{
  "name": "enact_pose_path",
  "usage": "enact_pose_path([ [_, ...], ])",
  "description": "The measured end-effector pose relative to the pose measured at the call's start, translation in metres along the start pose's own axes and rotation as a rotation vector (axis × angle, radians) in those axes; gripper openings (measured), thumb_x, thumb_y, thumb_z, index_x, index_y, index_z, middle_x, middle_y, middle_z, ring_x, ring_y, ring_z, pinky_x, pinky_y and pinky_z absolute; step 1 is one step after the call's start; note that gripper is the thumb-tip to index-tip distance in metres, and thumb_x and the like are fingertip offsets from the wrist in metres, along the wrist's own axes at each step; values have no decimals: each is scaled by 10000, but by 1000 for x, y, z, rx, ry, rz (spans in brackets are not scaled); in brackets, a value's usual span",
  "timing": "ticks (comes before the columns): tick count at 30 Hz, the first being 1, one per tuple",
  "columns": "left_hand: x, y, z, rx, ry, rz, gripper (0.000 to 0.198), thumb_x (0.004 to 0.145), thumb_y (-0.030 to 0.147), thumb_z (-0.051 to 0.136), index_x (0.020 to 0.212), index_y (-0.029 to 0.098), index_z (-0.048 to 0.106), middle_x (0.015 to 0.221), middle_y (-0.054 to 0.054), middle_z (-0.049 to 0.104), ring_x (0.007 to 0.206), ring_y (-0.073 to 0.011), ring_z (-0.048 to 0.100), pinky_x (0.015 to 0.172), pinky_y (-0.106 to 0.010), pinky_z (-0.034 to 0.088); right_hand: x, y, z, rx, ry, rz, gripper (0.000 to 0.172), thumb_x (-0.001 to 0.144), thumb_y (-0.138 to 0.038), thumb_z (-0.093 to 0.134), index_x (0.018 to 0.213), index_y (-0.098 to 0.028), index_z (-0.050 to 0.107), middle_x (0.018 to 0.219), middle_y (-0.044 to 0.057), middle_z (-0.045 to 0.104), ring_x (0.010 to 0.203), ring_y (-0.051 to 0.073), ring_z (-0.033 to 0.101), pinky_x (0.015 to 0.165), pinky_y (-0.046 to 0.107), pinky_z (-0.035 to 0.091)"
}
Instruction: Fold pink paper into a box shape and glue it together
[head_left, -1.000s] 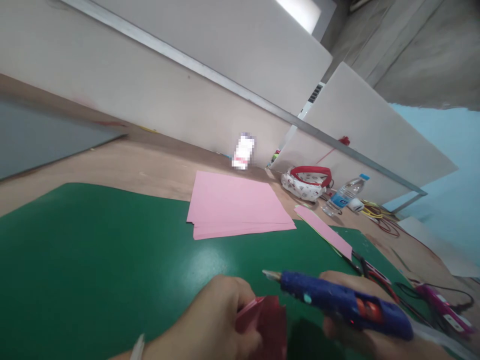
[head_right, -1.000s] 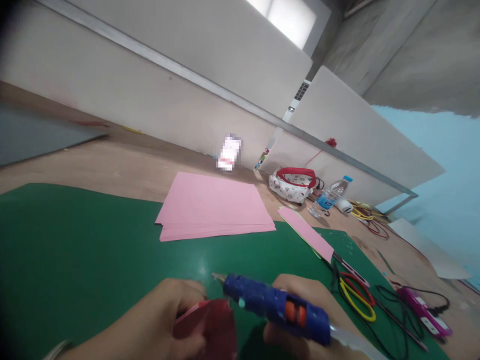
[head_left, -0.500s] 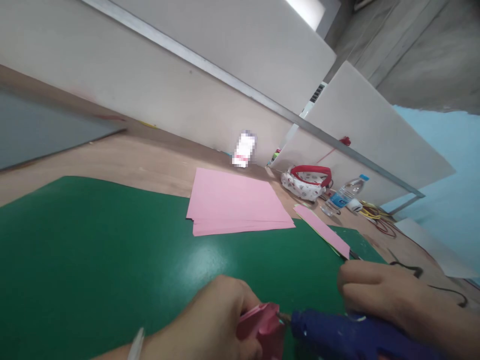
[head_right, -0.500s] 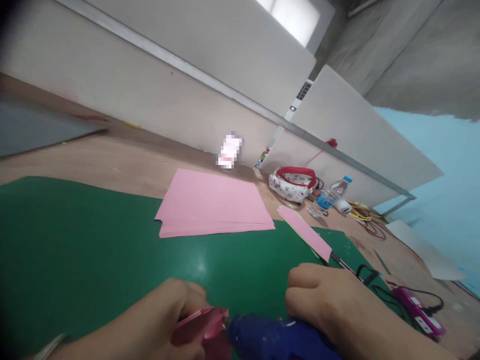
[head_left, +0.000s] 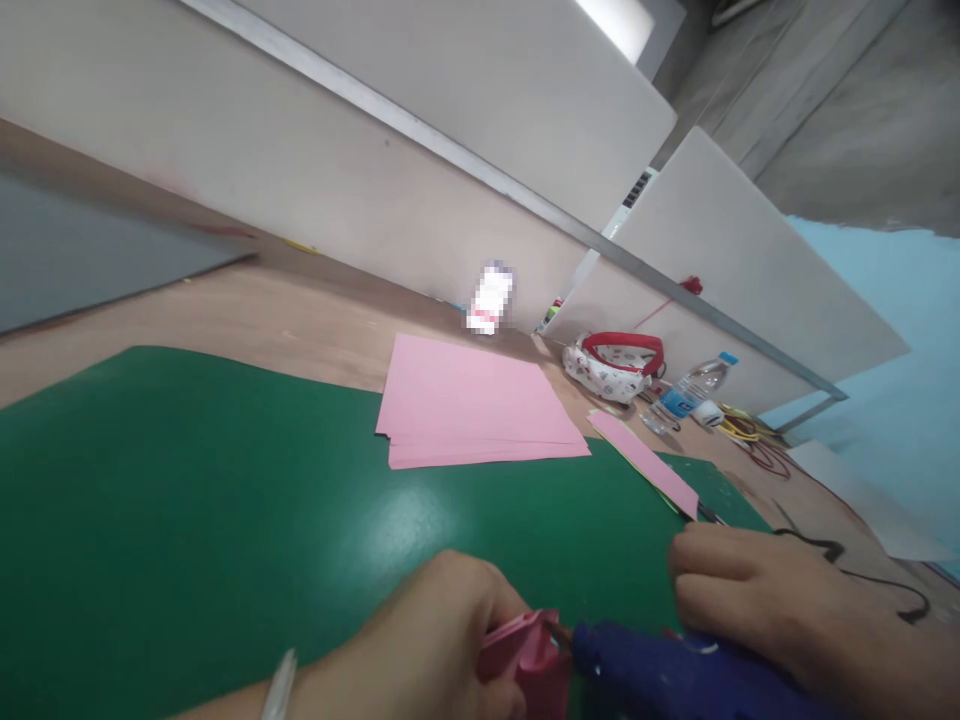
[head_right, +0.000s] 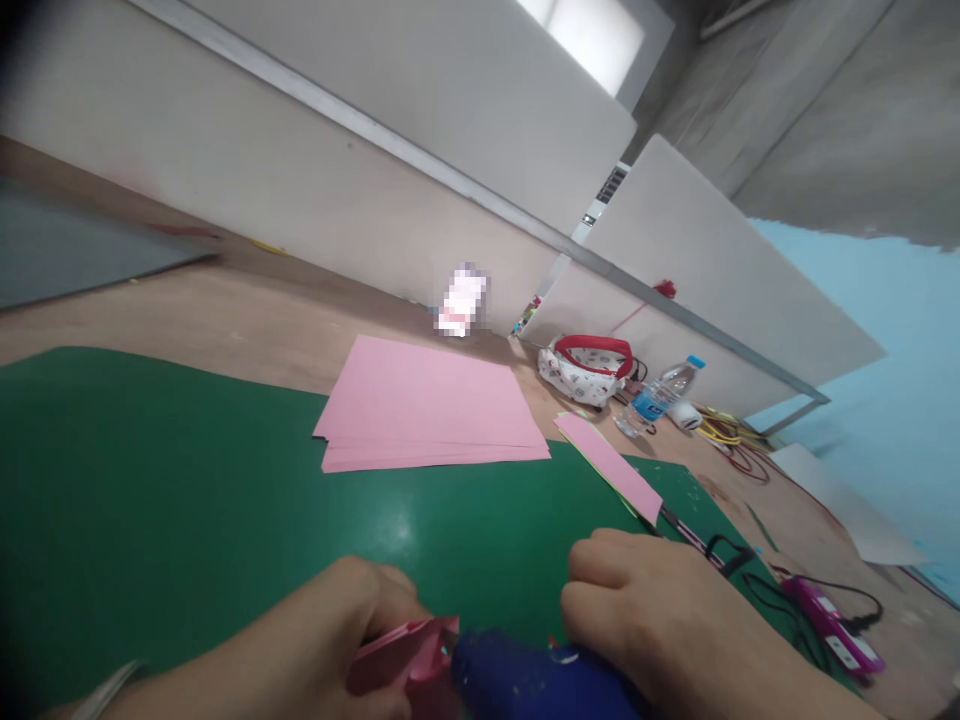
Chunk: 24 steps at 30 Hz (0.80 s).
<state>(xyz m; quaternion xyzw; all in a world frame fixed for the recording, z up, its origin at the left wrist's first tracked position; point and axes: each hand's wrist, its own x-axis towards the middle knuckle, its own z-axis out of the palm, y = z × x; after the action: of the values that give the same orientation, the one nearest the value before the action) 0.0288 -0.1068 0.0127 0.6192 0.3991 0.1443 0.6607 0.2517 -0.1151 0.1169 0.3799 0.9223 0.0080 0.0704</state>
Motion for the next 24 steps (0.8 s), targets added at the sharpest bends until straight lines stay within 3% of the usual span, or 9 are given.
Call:
enact_pose_path([
  [4,0,1,-2,24,45,-25,85,622,248,558,676,187,585,581,59,448,535,-98,365,466,-221,265,-2,0,2,-50,21,-6,213,738,-51,473,603,-202,410,632,-10,511,550,143,500,467,256,286],
  [10,-2,9,-2,23,-15,-25,65,624,236,552,584,193,525,530,61,382,497,-94,316,443,-228,241,-4,1,7,-122,81,-38,204,737,-70,485,605,-209,415,624,-10,508,538,151,480,462,262,259],
  [15,0,8,-2,42,-5,-38,50,612,208,531,578,197,495,529,61,399,500,-91,323,435,-222,235,-3,-1,9,-261,145,-124,330,910,-133,326,602,-210,414,605,10,492,521,169,439,478,287,240],
  [19,2,7,-2,85,4,-2,106,617,191,484,517,189,448,522,65,381,512,-84,325,446,-225,214,1,-6,7,-404,218,-194,416,958,-156,259,561,-200,376,541,7,442,480,163,390,477,301,182],
  [24,1,7,-2,153,46,-65,23,606,183,483,601,185,504,564,63,435,555,-94,362,480,-224,263,6,-10,-2,-407,157,-222,424,974,-184,271,581,-197,431,550,9,473,491,157,410,482,303,189],
])
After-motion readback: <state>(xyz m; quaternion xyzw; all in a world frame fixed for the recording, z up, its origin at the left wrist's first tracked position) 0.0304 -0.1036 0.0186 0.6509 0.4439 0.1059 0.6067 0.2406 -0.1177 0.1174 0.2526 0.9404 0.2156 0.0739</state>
